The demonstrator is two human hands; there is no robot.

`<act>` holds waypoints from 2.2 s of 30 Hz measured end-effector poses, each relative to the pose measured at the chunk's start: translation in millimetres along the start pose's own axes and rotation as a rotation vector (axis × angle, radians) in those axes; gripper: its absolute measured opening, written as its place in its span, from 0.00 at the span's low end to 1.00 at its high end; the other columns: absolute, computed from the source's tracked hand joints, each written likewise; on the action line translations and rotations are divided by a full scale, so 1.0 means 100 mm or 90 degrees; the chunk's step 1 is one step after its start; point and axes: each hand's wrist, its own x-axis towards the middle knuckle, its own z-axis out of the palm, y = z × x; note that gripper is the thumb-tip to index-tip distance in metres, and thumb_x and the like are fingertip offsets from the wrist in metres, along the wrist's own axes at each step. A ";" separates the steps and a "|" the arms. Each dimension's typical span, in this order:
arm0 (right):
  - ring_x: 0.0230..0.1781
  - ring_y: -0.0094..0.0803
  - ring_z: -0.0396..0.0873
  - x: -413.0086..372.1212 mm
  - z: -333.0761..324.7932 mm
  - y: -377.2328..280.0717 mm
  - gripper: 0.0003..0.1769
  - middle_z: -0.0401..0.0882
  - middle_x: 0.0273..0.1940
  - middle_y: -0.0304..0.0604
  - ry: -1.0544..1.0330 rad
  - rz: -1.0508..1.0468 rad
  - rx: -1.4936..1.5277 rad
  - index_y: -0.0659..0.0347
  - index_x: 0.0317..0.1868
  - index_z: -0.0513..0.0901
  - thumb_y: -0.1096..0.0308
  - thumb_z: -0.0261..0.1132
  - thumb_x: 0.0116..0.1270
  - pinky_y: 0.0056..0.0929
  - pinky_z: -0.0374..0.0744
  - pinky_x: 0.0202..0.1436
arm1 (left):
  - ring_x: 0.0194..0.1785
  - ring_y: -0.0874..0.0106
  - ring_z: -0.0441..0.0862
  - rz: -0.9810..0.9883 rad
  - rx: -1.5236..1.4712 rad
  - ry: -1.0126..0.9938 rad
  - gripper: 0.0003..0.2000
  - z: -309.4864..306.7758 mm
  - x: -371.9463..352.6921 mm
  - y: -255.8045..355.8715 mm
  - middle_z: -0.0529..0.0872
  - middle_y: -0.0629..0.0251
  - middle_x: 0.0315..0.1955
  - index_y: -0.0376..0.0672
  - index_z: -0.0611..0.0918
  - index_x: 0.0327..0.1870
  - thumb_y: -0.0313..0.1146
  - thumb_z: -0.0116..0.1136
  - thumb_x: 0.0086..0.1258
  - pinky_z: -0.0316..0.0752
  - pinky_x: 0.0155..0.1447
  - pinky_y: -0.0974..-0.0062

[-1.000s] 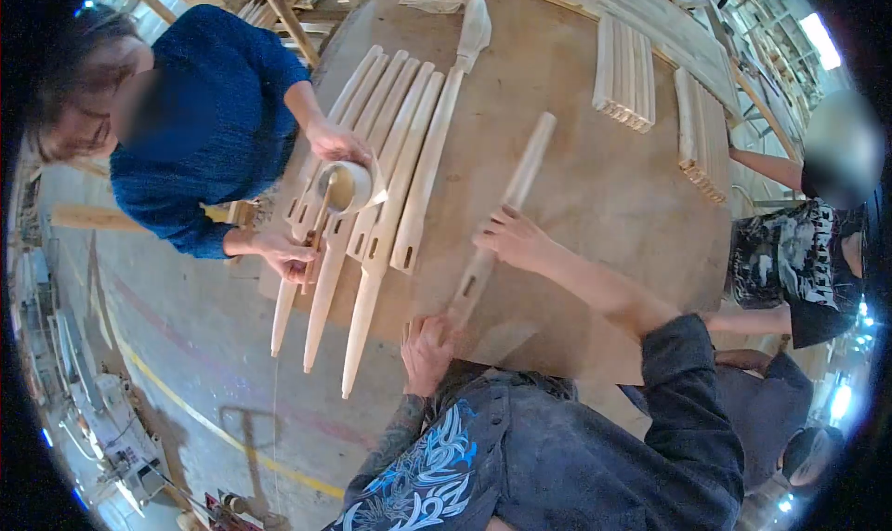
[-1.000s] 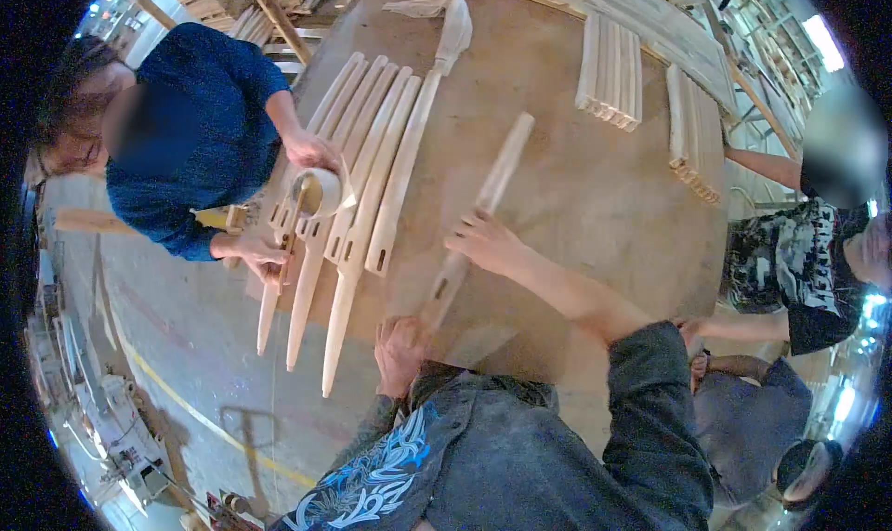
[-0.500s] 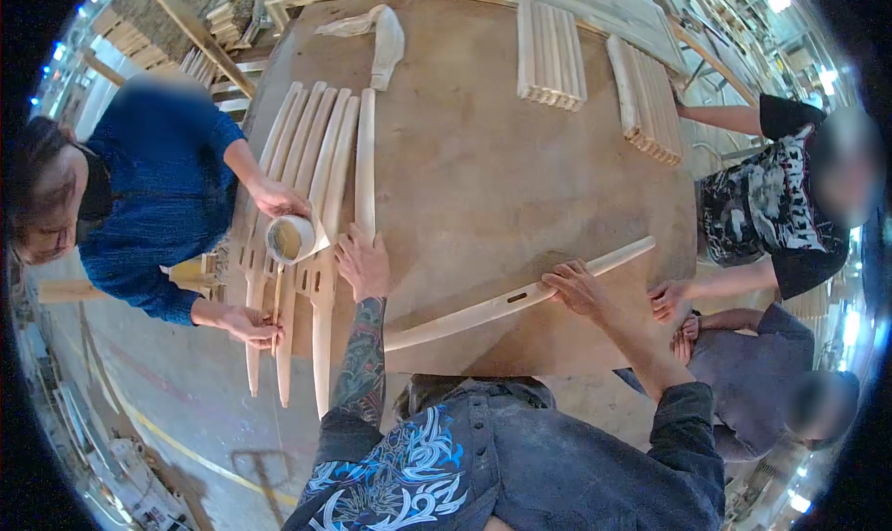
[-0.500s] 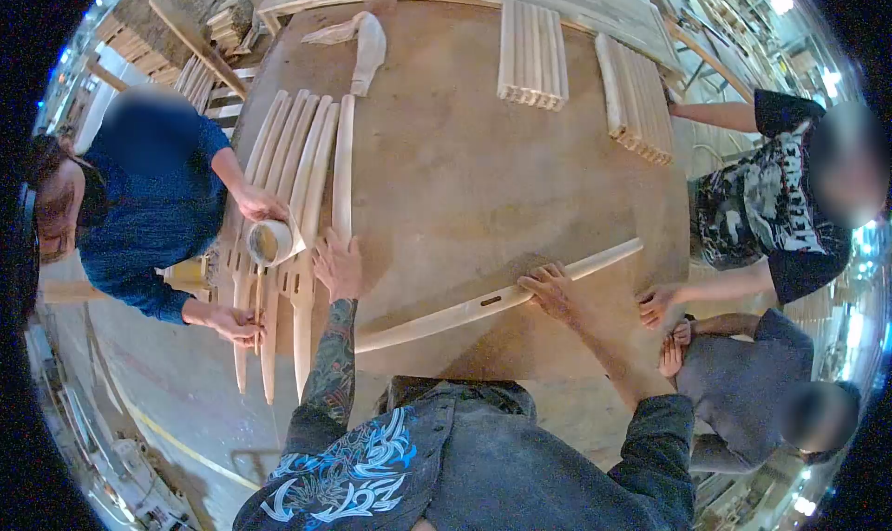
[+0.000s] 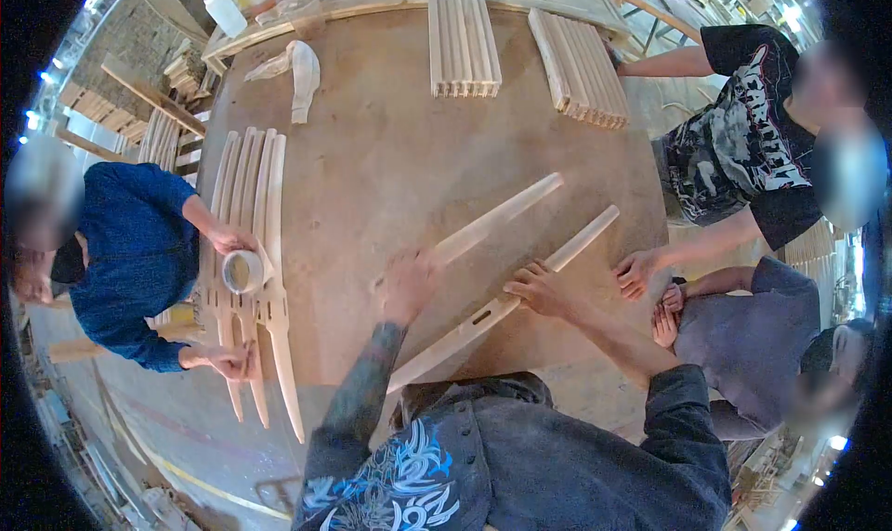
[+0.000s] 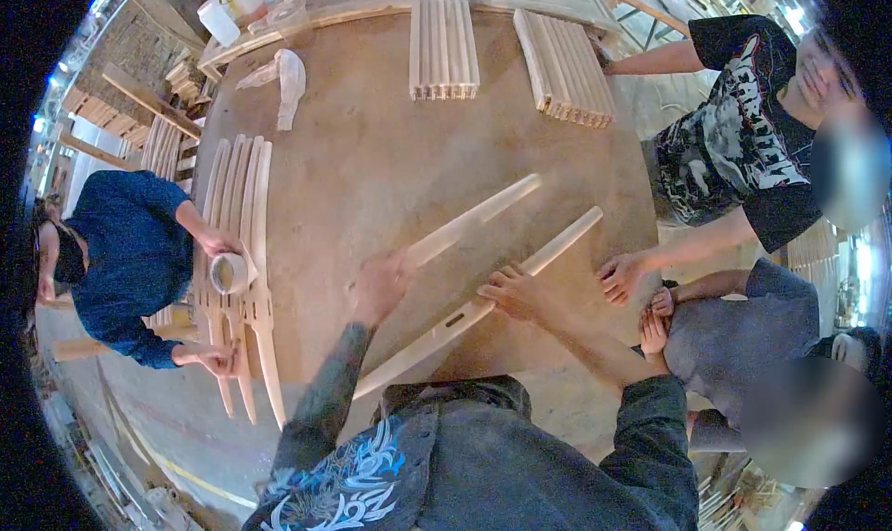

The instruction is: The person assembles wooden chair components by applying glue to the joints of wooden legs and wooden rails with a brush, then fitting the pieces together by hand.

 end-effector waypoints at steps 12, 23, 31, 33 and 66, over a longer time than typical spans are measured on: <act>0.62 0.47 0.72 -0.06 -0.04 -0.05 0.23 0.77 0.56 0.44 0.010 0.140 0.059 0.48 0.56 0.80 0.64 0.71 0.58 0.58 0.63 0.72 | 0.53 0.57 0.80 0.177 0.096 0.164 0.19 0.32 0.80 0.30 0.84 0.55 0.44 0.44 0.81 0.50 0.40 0.66 0.59 0.66 0.66 0.55; 0.63 0.49 0.72 0.33 -0.56 -0.49 0.24 0.79 0.58 0.49 0.182 0.129 0.317 0.53 0.58 0.80 0.60 0.71 0.60 0.43 0.72 0.66 | 0.58 0.44 0.77 0.415 -0.723 0.155 0.40 -1.88 -0.58 1.88 0.85 0.43 0.45 0.46 0.82 0.32 0.79 0.35 0.64 0.59 0.70 0.45; 0.59 0.49 0.76 0.32 -0.38 -0.73 0.21 0.81 0.54 0.49 0.232 0.150 0.334 0.56 0.55 0.82 0.62 0.72 0.62 0.42 0.74 0.63 | 0.51 0.46 0.76 0.520 -0.828 0.250 0.39 -1.90 -0.68 2.11 0.79 0.43 0.46 0.41 0.74 0.25 0.77 0.37 0.62 0.63 0.63 0.46; 0.58 0.49 0.77 0.24 -0.39 -0.72 0.20 0.82 0.53 0.48 0.304 0.136 0.365 0.56 0.54 0.82 0.63 0.72 0.62 0.42 0.74 0.62 | 0.48 0.48 0.75 0.487 -0.816 0.212 0.38 -1.86 -0.67 2.12 0.78 0.43 0.46 0.41 0.73 0.24 0.76 0.36 0.63 0.65 0.60 0.48; 0.58 0.48 0.77 0.35 -0.39 -0.16 0.18 0.82 0.54 0.48 0.164 0.244 0.329 0.57 0.53 0.83 0.61 0.70 0.64 0.42 0.74 0.62 | 0.50 0.50 0.81 0.302 -0.980 0.060 0.24 -1.61 -0.25 2.13 0.84 0.49 0.47 0.46 0.80 0.29 0.59 0.48 0.67 0.65 0.65 0.49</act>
